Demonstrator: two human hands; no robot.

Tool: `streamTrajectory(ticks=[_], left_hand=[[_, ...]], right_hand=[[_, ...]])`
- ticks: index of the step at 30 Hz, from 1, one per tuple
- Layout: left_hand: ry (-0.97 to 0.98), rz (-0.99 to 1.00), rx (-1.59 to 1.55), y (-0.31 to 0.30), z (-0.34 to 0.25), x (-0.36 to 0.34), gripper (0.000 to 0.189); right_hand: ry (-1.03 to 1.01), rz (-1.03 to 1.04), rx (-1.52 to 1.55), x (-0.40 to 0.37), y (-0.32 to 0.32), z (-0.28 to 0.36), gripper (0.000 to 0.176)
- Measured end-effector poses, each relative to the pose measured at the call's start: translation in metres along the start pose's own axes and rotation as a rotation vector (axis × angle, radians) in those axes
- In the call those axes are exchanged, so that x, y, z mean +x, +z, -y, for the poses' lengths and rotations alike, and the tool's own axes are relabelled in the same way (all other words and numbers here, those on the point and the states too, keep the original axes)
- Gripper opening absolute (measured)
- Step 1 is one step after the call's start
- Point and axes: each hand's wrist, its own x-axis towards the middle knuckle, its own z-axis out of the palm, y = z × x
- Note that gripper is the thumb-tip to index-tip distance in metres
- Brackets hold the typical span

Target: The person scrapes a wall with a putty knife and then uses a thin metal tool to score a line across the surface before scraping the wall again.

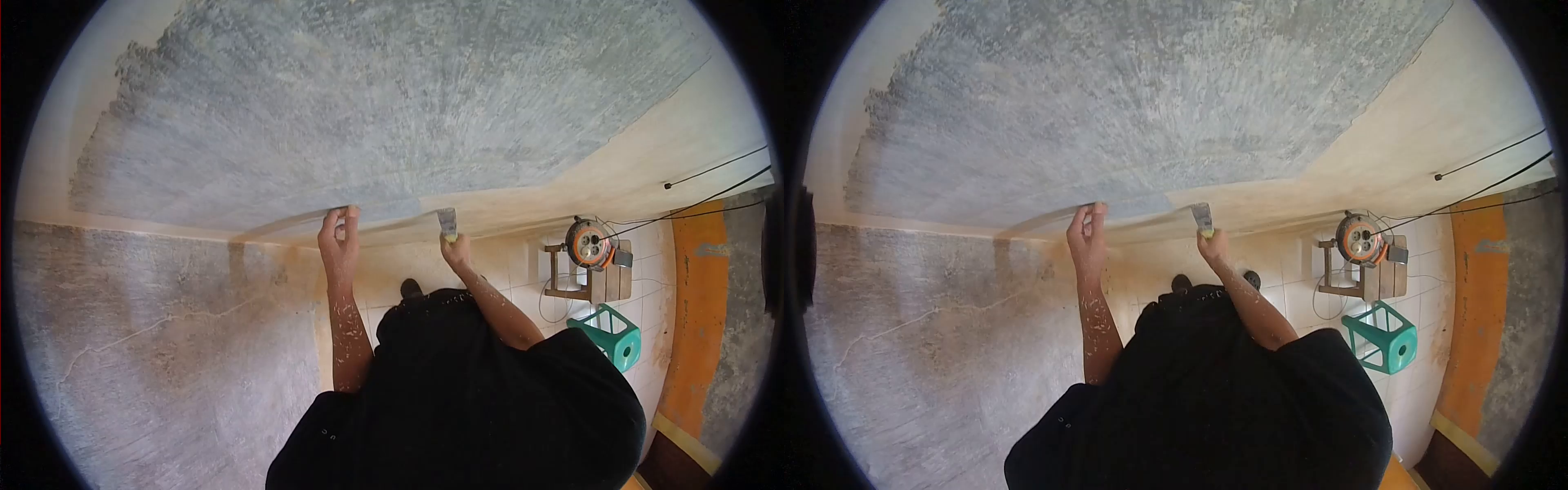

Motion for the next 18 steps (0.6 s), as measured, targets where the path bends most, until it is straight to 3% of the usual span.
streamTrajectory(ticks=[3, 4, 7, 18], left_hand=[[0.015, -0.019, -0.040, 0.002, -0.008, -0.005, 0.029], [0.031, -0.011, -0.023, 0.000, -0.009, 0.002, 0.029], [0.023, 0.001, -0.007, 0.000, 0.001, -0.005, 0.029], [-0.022, 0.031, -0.018, -0.005, -0.004, -0.002, 0.029]], right_hand=[[0.000, -0.101, -0.055, -0.011, 0.005, -0.007, 0.041], [0.051, -0.041, -0.127, -0.005, 0.006, -0.019, 0.041], [-0.005, -0.073, 0.007, 0.007, 0.018, -0.021, 0.039], [0.042, -0.105, -0.004, -0.011, 0.008, -0.015, 0.038]])
